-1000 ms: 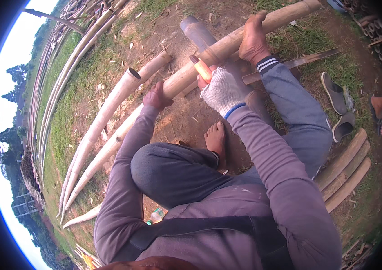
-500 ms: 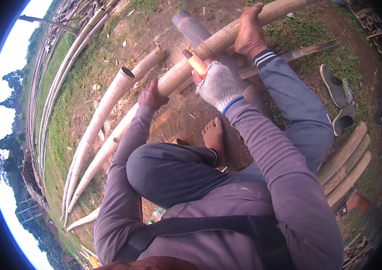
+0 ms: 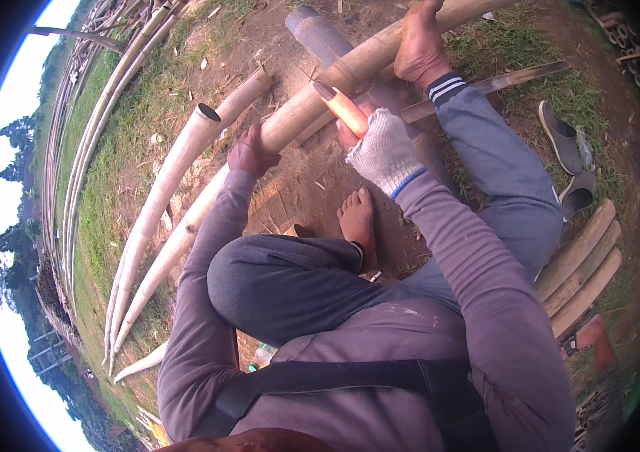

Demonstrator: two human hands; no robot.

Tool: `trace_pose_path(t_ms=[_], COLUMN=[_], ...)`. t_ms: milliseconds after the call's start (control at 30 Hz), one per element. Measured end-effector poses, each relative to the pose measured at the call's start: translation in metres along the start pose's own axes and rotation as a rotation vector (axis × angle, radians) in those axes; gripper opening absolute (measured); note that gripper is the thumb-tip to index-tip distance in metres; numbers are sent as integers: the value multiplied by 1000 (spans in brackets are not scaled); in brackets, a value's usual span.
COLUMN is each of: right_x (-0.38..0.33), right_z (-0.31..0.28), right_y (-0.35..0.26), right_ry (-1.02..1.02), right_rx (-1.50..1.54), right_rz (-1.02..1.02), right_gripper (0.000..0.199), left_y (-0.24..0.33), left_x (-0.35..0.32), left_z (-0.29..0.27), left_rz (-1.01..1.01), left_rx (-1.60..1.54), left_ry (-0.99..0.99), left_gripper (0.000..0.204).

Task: The person sits on the ground and uses a hand saw to cut a long bamboo pole into shorter sections. They position the pole on a support, saw through it, and then move the cut piece aside to continue cutting the remaining length.

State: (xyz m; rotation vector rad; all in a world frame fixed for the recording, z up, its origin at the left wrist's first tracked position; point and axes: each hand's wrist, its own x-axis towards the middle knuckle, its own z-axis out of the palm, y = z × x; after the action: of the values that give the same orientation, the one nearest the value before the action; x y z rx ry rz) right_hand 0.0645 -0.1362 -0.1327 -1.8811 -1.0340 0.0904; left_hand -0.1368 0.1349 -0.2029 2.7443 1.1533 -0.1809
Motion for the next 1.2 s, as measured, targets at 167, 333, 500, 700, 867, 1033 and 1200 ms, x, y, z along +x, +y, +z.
trace_pose_path(t_ms=[167,333,500,700,867,1033,1200], right_x=[-7,-136,-46,5,-140,-47,5], right_z=[-9,-117,-21,0,-123,-21,10], right_y=[-13,-25,8,-11,-26,8,-7], right_ry=[-31,-114,-49,-44,-146,-15,-22], right_rx=[-61,6,-60,-117,-33,13,-129], right_rz=[18,-12,34,-2,-29,36,-12], right_gripper=[30,19,31,37,19,27,34], left_y=[-1,-11,-5,0,-5,4,-3], left_x=[-1,-13,-6,-5,-10,0,-14], left_z=[-6,-4,0,-9,-3,0,2], left_rz=[-18,-21,-48,-57,-19,-15,-31], left_rx=[-4,-24,18,-4,-44,-20,-29], left_ry=[-16,-22,-33,-12,-2,-19,-51], left_gripper=[90,87,83,77,80,82,84])
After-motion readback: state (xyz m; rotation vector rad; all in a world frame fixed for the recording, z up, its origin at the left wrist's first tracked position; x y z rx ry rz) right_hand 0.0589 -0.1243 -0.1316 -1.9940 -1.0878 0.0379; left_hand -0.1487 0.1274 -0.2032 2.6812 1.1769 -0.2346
